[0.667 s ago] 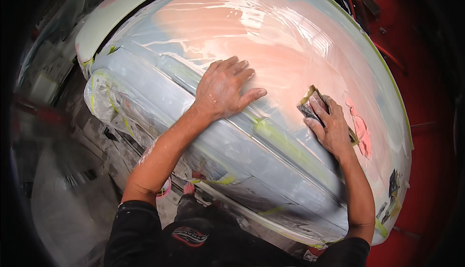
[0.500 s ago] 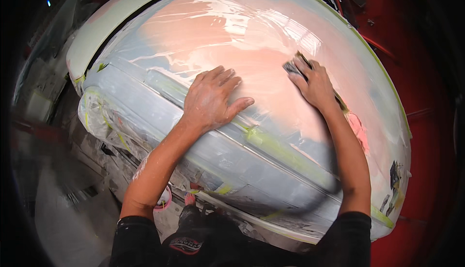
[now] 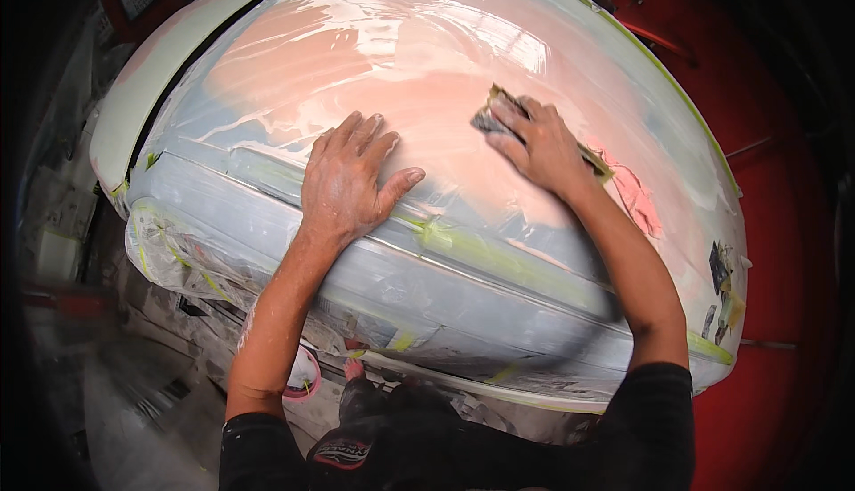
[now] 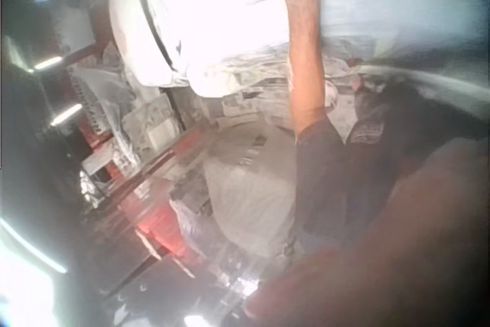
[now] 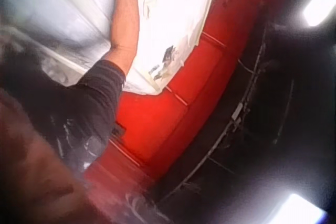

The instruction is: The person sands a car hood covered with a pink filler compound using a sanding block. They repeatedly wipe the surface with a pink cloth to remove dust and check the smoothness. The hood is masked with plastic and tape to protect surrounding areas.

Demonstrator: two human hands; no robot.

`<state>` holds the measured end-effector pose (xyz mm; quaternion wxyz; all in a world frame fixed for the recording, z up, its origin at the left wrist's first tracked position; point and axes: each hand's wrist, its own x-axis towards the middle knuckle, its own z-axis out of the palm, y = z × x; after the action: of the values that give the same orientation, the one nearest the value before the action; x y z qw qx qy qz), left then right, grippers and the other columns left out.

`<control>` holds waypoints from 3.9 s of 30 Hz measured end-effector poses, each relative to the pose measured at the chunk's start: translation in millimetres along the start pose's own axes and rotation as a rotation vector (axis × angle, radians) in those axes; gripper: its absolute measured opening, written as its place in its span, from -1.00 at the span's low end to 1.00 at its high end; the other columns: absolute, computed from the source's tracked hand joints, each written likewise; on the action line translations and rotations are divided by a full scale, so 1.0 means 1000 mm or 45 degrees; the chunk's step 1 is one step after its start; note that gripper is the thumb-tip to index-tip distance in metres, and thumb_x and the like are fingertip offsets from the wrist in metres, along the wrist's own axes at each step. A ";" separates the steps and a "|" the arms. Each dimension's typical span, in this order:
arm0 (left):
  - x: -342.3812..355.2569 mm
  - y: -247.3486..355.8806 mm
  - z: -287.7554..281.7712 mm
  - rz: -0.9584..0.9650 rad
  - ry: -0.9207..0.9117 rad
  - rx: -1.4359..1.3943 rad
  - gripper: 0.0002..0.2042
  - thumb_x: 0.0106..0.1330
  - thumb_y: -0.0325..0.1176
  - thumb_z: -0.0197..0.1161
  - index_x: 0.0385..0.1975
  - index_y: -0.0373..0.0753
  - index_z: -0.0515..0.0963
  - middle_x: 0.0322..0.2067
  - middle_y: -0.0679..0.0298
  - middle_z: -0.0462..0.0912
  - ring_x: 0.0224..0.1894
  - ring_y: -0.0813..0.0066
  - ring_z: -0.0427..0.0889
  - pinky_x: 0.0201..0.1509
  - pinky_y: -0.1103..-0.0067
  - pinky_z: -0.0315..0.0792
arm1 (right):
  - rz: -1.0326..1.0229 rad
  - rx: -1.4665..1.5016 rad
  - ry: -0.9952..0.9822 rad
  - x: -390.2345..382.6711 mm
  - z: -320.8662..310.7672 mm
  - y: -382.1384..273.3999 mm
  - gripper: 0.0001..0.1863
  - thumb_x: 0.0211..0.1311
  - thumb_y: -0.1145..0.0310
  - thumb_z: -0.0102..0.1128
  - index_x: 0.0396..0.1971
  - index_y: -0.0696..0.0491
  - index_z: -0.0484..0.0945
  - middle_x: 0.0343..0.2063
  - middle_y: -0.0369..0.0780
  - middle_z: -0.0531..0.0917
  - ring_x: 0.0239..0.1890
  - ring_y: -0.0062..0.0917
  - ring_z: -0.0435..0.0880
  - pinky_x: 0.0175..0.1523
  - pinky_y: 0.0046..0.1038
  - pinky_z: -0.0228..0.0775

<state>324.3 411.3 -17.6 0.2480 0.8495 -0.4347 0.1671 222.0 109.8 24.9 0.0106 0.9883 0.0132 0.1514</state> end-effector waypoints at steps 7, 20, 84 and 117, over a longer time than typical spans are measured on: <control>0.009 0.007 0.013 0.026 0.000 -0.081 -0.44 0.43 0.17 0.14 0.08 -0.23 0.68 0.20 0.03 0.63 0.37 -0.03 0.45 0.43 0.16 0.26 | 0.315 -0.141 -0.020 0.064 0.012 0.036 -0.45 0.42 -0.12 0.10 0.24 -0.12 0.60 -0.02 0.12 0.66 0.00 0.12 0.63 0.18 0.00 0.49; 0.008 0.005 0.015 0.062 0.084 -0.049 -0.39 0.42 0.26 0.12 0.03 -0.21 0.71 0.15 0.05 0.67 0.31 0.00 0.52 0.39 0.16 0.30 | 0.008 -0.056 0.072 0.055 0.011 0.020 -0.45 0.37 -0.13 0.19 0.19 -0.10 0.66 0.10 0.11 0.62 0.06 0.10 0.59 0.16 -0.03 0.50; 0.005 0.001 0.009 0.002 -0.027 -0.065 -0.31 0.41 0.36 0.05 0.03 -0.23 0.70 0.14 0.02 0.67 0.32 0.02 0.50 0.41 0.11 0.28 | -0.226 -0.005 0.033 0.079 0.028 0.003 -0.46 0.37 -0.04 0.23 0.23 -0.07 0.63 0.19 0.15 0.56 0.07 0.12 0.57 0.24 -0.08 0.43; 0.006 0.002 0.019 0.107 0.096 -0.039 -0.38 0.41 0.27 0.12 0.01 -0.23 0.70 0.15 0.02 0.66 0.30 -0.02 0.50 0.38 0.14 0.31 | 0.135 -0.039 -0.002 0.076 0.020 0.057 -0.41 0.38 -0.17 0.16 0.17 -0.05 0.68 0.00 0.20 0.67 -0.05 0.13 0.70 0.12 -0.05 0.54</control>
<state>327.6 395.7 -29.7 0.2699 0.8196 -0.4630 0.2027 302.0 54.6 30.3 0.0178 0.9875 -0.0416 0.1510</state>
